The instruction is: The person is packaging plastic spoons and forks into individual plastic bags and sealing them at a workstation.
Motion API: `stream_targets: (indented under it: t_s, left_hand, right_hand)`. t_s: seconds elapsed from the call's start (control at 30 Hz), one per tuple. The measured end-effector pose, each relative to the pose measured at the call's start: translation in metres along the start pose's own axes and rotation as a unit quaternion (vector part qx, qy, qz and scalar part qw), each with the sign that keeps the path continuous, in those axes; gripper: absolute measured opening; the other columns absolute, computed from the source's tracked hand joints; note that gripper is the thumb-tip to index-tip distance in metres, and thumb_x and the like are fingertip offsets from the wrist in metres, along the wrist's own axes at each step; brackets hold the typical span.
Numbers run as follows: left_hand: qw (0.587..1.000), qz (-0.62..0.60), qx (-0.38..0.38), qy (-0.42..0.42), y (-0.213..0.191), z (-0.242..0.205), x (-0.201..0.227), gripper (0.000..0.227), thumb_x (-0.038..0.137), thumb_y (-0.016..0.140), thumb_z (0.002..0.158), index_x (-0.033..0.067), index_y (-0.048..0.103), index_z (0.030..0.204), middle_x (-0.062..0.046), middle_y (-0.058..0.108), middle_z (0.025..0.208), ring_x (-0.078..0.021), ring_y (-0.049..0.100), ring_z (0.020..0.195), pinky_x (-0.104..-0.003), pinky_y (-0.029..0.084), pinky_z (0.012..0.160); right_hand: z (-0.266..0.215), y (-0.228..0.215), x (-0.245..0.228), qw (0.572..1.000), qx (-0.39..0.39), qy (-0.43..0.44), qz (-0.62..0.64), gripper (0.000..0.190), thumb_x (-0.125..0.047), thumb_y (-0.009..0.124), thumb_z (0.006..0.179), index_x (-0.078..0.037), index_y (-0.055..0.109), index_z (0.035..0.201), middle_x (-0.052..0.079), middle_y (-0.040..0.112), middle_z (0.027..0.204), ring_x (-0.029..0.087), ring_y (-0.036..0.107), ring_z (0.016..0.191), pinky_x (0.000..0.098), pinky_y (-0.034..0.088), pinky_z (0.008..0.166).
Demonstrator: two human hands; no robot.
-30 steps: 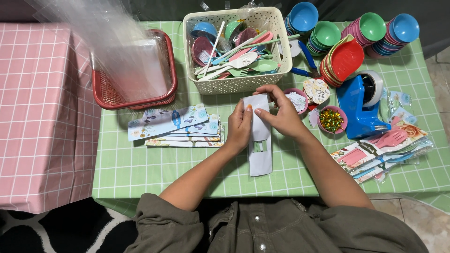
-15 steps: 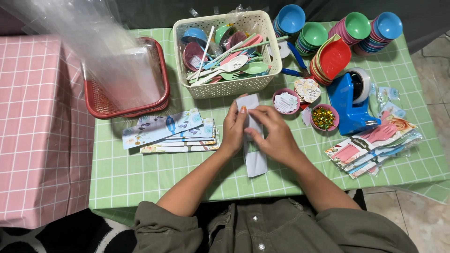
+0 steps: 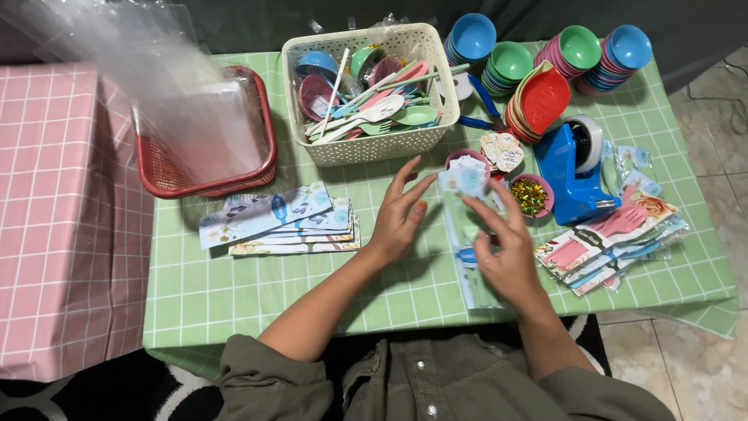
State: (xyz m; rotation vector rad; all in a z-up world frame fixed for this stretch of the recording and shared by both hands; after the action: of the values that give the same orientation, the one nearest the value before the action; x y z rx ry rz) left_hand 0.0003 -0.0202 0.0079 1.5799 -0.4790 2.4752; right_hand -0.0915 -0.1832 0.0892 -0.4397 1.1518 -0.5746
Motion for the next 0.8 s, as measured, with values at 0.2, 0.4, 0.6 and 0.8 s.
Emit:
stream_targets:
  t_s: [0.2, 0.4, 0.6, 0.8]
  left_hand:
    - [0.991, 0.124, -0.025, -0.047, 0.007, -0.001, -0.006, 0.046, 0.042, 0.053, 0.098, 0.0136, 0.061, 0.134, -0.011, 0.029, 0.16, -0.0357, 0.042, 0.138, -0.053, 0.038, 0.111]
    - [0.982, 0.167, -0.062, -0.068, 0.013, -0.004, -0.021, 0.051, 0.043, 0.052, 0.097, 0.0093, 0.06, 0.135, -0.014, 0.025, 0.161, -0.0384, 0.034, 0.143, -0.055, 0.037, 0.111]
    - [0.974, 0.204, -0.084, -0.042, 0.013, -0.003, -0.024, 0.046, 0.035, 0.056, 0.097, 0.0074, 0.058, 0.134, -0.018, 0.022, 0.161, -0.0423, 0.03, 0.145, -0.056, 0.038, 0.11]
    - [0.931, 0.348, -0.111, 0.0, 0.012, -0.004, -0.024, 0.045, 0.031, 0.064, 0.092, 0.0053, 0.058, 0.128, -0.025, 0.031, 0.156, -0.0476, 0.03, 0.142, -0.059, 0.04, 0.105]
  right_hand:
    - [-0.033, -0.088, 0.031, 0.978, 0.181, 0.082, -0.056, 0.046, 0.018, 0.045, 0.087, 0.0, 0.068, 0.123, 0.023, 0.039, 0.162, 0.038, 0.034, 0.154, 0.0283, 0.05, 0.085]
    - [-0.085, -0.161, 0.143, 0.907, 0.279, 0.124, -0.289, 0.046, 0.004, 0.064, 0.101, 0.006, 0.075, 0.145, 0.026, 0.07, 0.116, 0.035, 0.063, 0.093, 0.0468, 0.054, 0.077]
    - [-0.064, -0.134, 0.131, 0.891, 0.213, 0.249, -0.316, 0.044, -0.004, 0.074, 0.11, 0.013, 0.064, 0.149, 0.03, 0.024, 0.156, 0.049, 0.058, 0.117, 0.0559, 0.056, 0.085]
    - [-0.056, -0.128, 0.144, 0.877, 0.138, 0.22, -0.404, 0.042, -0.033, 0.06, 0.111, 0.001, 0.076, 0.131, 0.022, 0.037, 0.164, 0.055, 0.035, 0.132, 0.0672, 0.024, 0.099]
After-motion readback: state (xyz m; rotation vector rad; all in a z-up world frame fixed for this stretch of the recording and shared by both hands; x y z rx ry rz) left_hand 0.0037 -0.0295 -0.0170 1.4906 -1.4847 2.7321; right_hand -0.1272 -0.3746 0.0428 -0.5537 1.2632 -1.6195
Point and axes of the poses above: each hand's wrist, its own z-axis towards the middle knuckle, its own y-axis out of the palm, x = y × z, the point moved 3 cm from there along z, towards the middle knuckle
